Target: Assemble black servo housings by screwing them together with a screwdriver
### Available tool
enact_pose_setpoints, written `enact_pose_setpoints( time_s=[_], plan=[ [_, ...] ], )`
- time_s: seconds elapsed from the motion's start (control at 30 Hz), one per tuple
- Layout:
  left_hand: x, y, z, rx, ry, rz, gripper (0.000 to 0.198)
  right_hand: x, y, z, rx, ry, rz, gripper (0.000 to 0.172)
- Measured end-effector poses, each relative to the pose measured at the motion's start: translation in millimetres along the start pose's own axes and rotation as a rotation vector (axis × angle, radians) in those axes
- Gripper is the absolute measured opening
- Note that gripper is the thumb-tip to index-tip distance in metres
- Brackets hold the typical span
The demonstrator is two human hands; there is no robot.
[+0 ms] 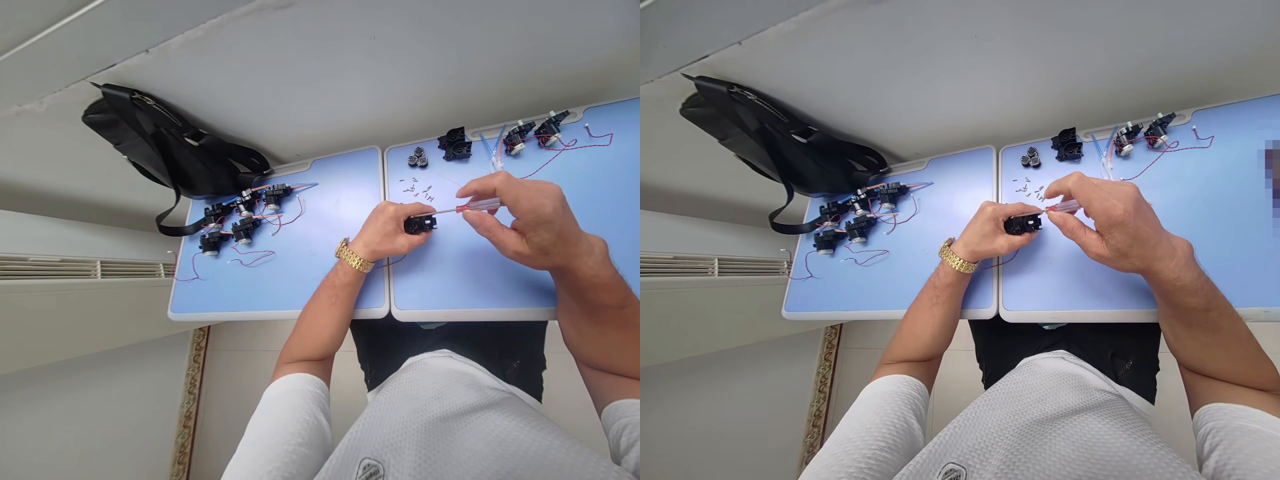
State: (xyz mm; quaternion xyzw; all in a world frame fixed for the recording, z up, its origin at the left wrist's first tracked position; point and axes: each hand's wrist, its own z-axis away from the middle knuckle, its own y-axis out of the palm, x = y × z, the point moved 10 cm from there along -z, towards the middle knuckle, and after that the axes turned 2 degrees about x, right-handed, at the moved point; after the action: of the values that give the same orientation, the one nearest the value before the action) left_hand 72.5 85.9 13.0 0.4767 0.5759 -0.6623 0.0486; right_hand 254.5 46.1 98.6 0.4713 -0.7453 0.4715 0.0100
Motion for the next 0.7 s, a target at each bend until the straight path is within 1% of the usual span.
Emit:
enact_pose_setpoints(
  time_s=[0.1, 0.2, 0.23, 0.33, 0.4, 0.43, 0.47, 0.57, 0.63, 0.7],
  plan=[
    [1.3, 1.4, -0.2, 0.004, -0.006, -0.01, 0.039, 6.0, 1.3, -0.6, 0.002, -0.019, -0.059, 0.014],
    [3.0, 3.2, -0.7, 0.014, -0.009, -0.027, 0.039, 6.7, 0.6, -0.1, -0.022, -0.025, -0.01, 0.011],
    [3.1, 3.7, -0.7, 0.019, -0.008, -0.033, 0.039, 6.0, 0.5, 0.3, -0.029, -0.027, 0.033, 0.014],
    [2.0, 4.9, -0.4, 0.035, -0.003, -0.028, 0.038, 4.4, 0.4, 1.7, -0.043, -0.05, 0.156, 0.032],
    [1.1, 5.1, 0.0, 0.042, -0.006, -0.01, 0.038, 4.9, 0.0, 1.8, -0.045, -0.065, 0.188, 0.04],
    [0.9, 5.2, 0.3, 0.044, -0.008, -0.002, 0.039, 6.1, -0.8, 1.5, -0.048, -0.07, 0.181, 0.039],
    [0.9, 5.1, 0.4, 0.044, -0.011, 0.004, 0.039, 8.2, -1.8, 0.9, -0.051, -0.076, 0.158, 0.035],
    [1.3, 4.3, 0.5, 0.031, -0.013, 0.008, 0.038, 18.8, -1.5, -1.4, -0.02, -0.116, 0.027, 0.015],
    [1.4, 4.7, 0.3, 0.03, -0.011, 0.005, 0.039, 23.2, 1.0, -2.3, 0.013, -0.126, -0.034, 0.015],
    [1.3, 5.5, 0.0, 0.037, -0.01, -0.001, 0.04, 21.6, 2.1, -1.9, 0.008, -0.108, -0.03, 0.011]
  ],
)
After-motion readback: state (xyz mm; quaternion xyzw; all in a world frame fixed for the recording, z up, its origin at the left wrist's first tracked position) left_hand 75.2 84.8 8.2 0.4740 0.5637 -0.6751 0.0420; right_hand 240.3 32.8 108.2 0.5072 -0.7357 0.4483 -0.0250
